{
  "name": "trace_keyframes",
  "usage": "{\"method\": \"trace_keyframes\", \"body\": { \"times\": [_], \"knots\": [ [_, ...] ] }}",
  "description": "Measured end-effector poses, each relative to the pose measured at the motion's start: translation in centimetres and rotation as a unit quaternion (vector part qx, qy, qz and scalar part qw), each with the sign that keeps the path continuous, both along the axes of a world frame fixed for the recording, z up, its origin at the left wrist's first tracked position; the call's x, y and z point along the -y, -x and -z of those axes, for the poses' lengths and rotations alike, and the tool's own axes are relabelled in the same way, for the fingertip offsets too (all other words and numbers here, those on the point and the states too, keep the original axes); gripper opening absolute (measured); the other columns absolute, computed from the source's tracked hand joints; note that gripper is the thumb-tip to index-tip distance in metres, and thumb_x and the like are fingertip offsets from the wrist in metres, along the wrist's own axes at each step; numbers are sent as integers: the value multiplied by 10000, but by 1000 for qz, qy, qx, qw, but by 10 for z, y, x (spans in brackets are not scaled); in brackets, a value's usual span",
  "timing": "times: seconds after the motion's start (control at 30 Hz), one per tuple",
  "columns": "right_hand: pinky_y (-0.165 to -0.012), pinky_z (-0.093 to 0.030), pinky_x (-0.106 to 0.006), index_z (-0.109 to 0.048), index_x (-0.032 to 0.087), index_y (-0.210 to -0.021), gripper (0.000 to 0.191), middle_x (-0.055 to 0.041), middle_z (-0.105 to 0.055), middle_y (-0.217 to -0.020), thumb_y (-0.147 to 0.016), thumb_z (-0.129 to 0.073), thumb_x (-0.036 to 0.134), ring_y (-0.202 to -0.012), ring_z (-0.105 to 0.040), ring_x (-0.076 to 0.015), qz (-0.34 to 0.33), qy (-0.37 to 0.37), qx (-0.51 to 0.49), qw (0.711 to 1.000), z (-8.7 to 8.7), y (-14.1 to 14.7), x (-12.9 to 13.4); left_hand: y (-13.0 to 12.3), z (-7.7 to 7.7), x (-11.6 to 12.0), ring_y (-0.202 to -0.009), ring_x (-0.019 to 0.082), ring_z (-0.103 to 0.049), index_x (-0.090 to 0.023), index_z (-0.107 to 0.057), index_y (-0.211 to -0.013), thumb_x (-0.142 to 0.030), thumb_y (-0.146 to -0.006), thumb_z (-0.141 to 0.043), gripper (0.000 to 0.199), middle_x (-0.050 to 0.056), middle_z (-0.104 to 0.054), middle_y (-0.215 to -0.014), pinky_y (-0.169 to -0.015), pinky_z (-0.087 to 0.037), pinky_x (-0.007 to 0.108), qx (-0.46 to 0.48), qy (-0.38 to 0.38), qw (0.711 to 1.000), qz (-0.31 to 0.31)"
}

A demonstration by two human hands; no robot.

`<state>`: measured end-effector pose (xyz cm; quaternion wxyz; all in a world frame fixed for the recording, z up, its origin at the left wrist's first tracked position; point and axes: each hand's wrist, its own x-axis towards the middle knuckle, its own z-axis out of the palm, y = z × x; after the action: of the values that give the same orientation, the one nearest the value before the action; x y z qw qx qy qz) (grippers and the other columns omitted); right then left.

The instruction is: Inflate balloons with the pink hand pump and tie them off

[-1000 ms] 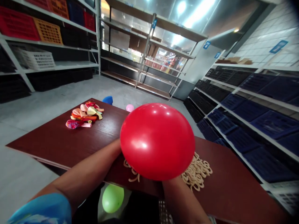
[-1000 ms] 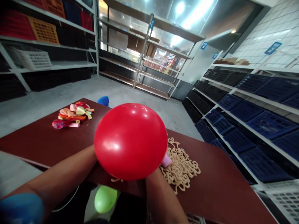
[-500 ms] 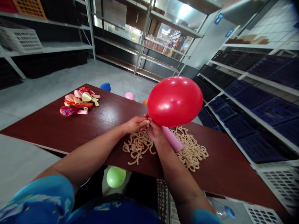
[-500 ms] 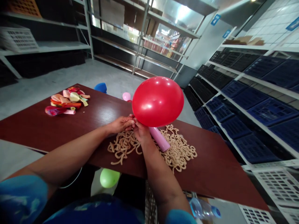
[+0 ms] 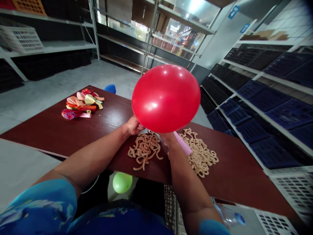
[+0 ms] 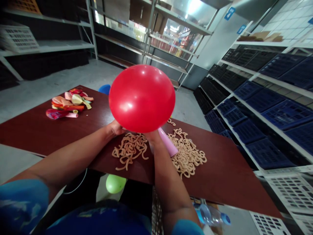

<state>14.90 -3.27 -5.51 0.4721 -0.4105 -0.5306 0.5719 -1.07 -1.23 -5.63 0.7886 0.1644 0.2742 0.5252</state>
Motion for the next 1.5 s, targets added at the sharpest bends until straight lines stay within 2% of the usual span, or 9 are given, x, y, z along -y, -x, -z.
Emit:
{"method": "trace_keyframes", "body": {
  "times": [0.1, 0.2, 0.33, 0.63, 0.87, 1.1, 1.3, 1.4, 1.5],
  "knots": [
    [-824, -439, -297, -659, 199, -685, 145, 1, -619, -802, -618, -735, 303, -823, -561, -149, -81, -81, 125, 985, -10, -14, 4, 10, -5, -6, -329, 32, -235, -138, -431, -573, -87, -784, -448, 218, -44, -303, -467, -299, -117, 129, 41, -32, 997, 49],
    [-805, -436, -278, -689, 204, -736, 136, -7, -590, -851, -661, -709, 315, -812, -559, -134, -187, -156, 279, 929, -13, -19, 7, 16, -6, -10, -347, 33, -261, -136, -469, -670, -125, -826, -434, 160, -45, -324, -514, -295, -135, 122, 82, -52, 995, 38],
    [-752, -442, -261, -689, 202, -726, 101, -1, -558, -805, -682, -694, 292, -787, -547, -128, -231, -196, 335, 892, -8, -16, 7, 17, -2, -13, -356, 33, -289, -133, -468, -691, -160, -857, -421, 175, -44, -338, -523, -297, -158, 117, 89, -56, 994, 33],
    [-404, -372, -193, -541, 225, -858, 171, 34, -629, -698, -798, -582, 379, -434, -499, -72, -30, -117, 77, 990, -3, -13, 6, 11, -4, -6, -431, 60, -473, -123, -492, -739, -181, -861, -431, 148, 84, -612, -724, -317, -256, 120, -54, -63, 993, 83],
    [-467, -440, -204, -521, 212, -838, 176, 10, -662, -725, -788, -600, 361, -526, -576, -94, 68, -153, 18, 986, -5, -7, 5, 8, 0, -2, -328, 21, -312, -134, -487, -745, -237, -868, -444, 166, 35, -570, -622, -290, -188, 124, -104, -73, 981, 144],
    [-488, -446, -218, -522, 193, -839, 192, -21, -674, -806, -790, -592, 364, -538, -574, -93, 117, -177, 27, 977, -6, -7, 3, 1, 2, 0, -382, 44, -405, -127, -510, -793, -246, -875, -427, 167, 76, -621, -704, -315, -259, 147, -158, -69, 972, 160],
    [-441, -393, -191, -523, 192, -831, 186, 10, -641, -701, -786, -592, 358, -489, -532, -78, 152, -176, 35, 972, -2, -9, 0, 0, 6, 1, -360, 18, -259, -148, -487, -759, -328, -811, -537, 194, -32, -451, -596, -337, -141, 153, -190, -128, 958, 171],
    [-420, -367, -188, -523, 189, -819, 197, 25, -633, -676, -769, -605, 362, -417, -457, -53, 169, -172, 42, 969, -2, -11, -2, 1, 15, -2, -402, 37, -285, -142, -522, -751, -394, -812, -516, 259, -35, -417, -585, -371, -194, 175, -299, -212, 921, 134],
    [-379, -315, -182, -520, 182, -804, 222, 24, -635, -649, -744, -624, 368, -377, -412, -45, 177, -154, 28, 972, -5, -11, 1, 6, 24, -11, -510, 85, -406, -144, -562, -733, -402, -848, -437, 308, -5, -472, -611, -489, -337, 215, -450, -339, 822, 78]
  ]
}}
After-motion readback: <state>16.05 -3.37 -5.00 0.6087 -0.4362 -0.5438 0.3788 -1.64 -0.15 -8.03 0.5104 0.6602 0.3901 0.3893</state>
